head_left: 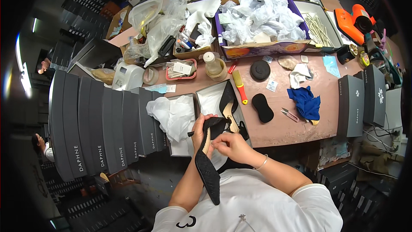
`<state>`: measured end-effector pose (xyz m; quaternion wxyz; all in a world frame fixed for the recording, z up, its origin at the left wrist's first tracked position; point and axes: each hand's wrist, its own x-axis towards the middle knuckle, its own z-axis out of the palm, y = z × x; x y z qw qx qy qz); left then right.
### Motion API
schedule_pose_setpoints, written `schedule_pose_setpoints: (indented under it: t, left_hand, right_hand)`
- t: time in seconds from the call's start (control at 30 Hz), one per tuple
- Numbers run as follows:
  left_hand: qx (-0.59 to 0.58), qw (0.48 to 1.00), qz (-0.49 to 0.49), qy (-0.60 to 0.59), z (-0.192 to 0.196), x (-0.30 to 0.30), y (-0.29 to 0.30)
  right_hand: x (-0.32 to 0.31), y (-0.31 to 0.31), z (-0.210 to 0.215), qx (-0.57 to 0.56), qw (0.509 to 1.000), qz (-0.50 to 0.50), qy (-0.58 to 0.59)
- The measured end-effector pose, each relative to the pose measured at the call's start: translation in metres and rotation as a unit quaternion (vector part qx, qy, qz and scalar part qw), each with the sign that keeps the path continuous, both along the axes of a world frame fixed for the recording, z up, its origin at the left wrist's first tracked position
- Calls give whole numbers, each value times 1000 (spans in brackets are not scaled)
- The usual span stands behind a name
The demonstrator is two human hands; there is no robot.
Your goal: Packing finished shoes into boxes with protective paper and internal forms.
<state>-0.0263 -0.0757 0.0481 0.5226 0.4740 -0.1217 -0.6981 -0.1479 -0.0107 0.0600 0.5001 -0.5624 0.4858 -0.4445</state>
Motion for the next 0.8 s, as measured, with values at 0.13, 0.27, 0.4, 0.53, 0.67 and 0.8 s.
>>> schedule_pose_setpoints:
  t: [0.13,0.27,0.4,0.53,0.67,0.8]
  left_hand:
    - [-67,998,7,-2,-4,-1,-5]
    - [-76,996,4,-40,3,-2,1]
    - [-95,994,3,-53,0,2,-3]
    - [-108,991,-8,-78,-1,1,-2]
    - [-91,994,28,-52,3,5,0]
    - [-96,994,30,-52,5,7,-1]
  right_hand:
    - [-16,-6,2,-109,983,-126,71]
    - [5,-8,-8,-111,973,-81,183]
    - [-11,-2,-2,-123,986,-89,68]
    - [-6,-20,-11,-112,960,-89,241]
    - [-14,-4,7,-14,998,51,14]
    - [-27,-14,6,-121,981,-119,97]
